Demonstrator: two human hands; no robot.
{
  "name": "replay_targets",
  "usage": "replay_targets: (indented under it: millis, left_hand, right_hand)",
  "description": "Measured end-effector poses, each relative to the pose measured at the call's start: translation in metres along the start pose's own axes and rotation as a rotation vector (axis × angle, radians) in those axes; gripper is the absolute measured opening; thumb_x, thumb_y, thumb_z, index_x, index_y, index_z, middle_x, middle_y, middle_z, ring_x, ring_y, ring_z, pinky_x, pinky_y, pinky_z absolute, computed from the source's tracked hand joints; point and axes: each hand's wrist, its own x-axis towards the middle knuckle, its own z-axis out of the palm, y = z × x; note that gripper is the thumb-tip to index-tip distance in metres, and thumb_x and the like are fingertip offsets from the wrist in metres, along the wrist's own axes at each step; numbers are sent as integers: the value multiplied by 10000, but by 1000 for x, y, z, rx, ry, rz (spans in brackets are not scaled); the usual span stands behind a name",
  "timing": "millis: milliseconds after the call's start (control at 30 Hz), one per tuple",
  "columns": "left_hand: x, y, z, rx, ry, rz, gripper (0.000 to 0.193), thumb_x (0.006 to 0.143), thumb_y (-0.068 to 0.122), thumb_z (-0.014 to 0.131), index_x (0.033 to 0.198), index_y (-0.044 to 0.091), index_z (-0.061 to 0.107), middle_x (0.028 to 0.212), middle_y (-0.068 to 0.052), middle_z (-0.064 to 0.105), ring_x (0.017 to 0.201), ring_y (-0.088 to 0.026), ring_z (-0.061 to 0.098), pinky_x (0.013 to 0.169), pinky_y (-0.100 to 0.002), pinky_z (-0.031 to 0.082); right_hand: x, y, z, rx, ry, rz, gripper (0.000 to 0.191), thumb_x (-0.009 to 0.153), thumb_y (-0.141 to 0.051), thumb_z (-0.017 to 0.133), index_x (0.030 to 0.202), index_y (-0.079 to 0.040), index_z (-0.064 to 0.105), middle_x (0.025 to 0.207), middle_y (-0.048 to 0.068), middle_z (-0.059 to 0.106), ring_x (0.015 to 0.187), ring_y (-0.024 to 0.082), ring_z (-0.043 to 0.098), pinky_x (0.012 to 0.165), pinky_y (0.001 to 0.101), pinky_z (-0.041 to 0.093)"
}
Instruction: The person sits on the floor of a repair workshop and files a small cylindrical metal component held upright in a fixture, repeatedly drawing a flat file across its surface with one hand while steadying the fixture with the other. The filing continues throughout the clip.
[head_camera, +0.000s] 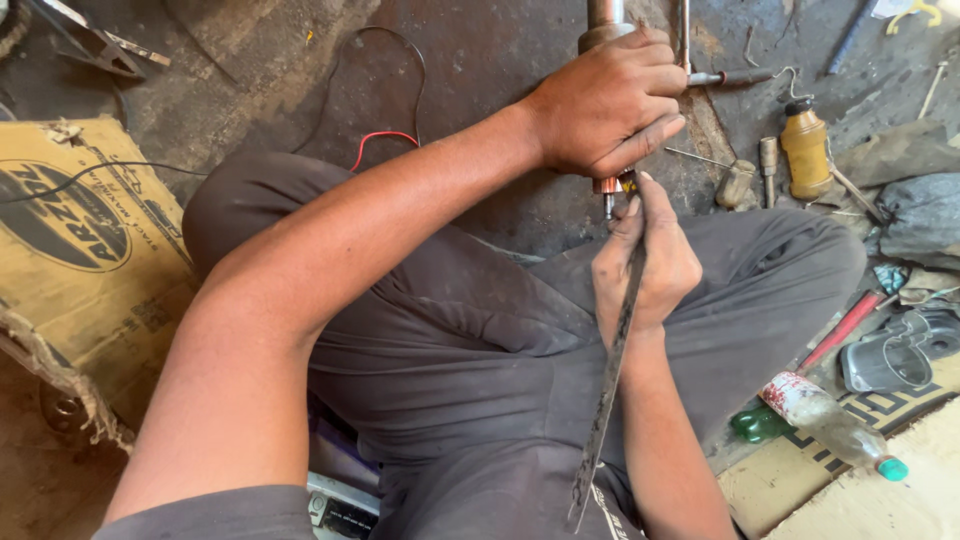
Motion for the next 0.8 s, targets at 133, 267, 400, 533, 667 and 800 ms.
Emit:
replay_targets:
  millis: [133,267,400,533,667,800]
  left_hand:
    - [2,0,-4,-15,-29,-13,241,1051,209,572,887,43,632,966,-117,550,1004,-316,542,988,-438,431]
    - [2,1,-5,24,-13,-17,275,1076,238,574,886,48,632,936,-100,544,994,-298,542,1012,-445,438]
    - [-1,1,-5,30,-13,-21,272,1080,238,573,901,44,638,934,-100,544,991,-299,534,999,-437,445]
    - [-1,1,-3,34,29,-16,226,1056,218,556,936,51,649,973,-84,561,1017,-283,537,1002,-428,449]
    - [-1,1,-2,21,11,-31,231,1045,220,577,906,48,645,955,-95,561,999,-293,536,974,-432,453]
    - [-2,1,-4,37,13,-28,255,1058,236,601,889,48,637,953,-92,564,1009,-296,541,972,-437,450]
  right_hand:
    - [0,1,-1,148,-15,63,207,1089,3,609,1284,58,651,1071,192,749,845,216,761,780,323,604]
    - [-3,2,-17,412,1,315,216,1128,-82,591,1302,35,641,1030,125,765,903,146,761,850,286,608]
    - [-4,-2,-22,271,-20,219,194,1115,-65,634,1270,45,673,1079,156,766,952,170,747,877,287,582]
    - [-1,-6,-21,292,-53,230,198,1106,-61,632,1267,46,678,1070,151,770,958,174,753,877,283,577]
    - [3,-8,-21,244,-56,192,189,1108,-46,633,1262,50,684,1095,159,764,962,182,761,891,292,587]
    - [6,-6,-24,213,-116,159,179,1081,0,628,1242,53,685,1049,169,755,896,205,762,838,305,594]
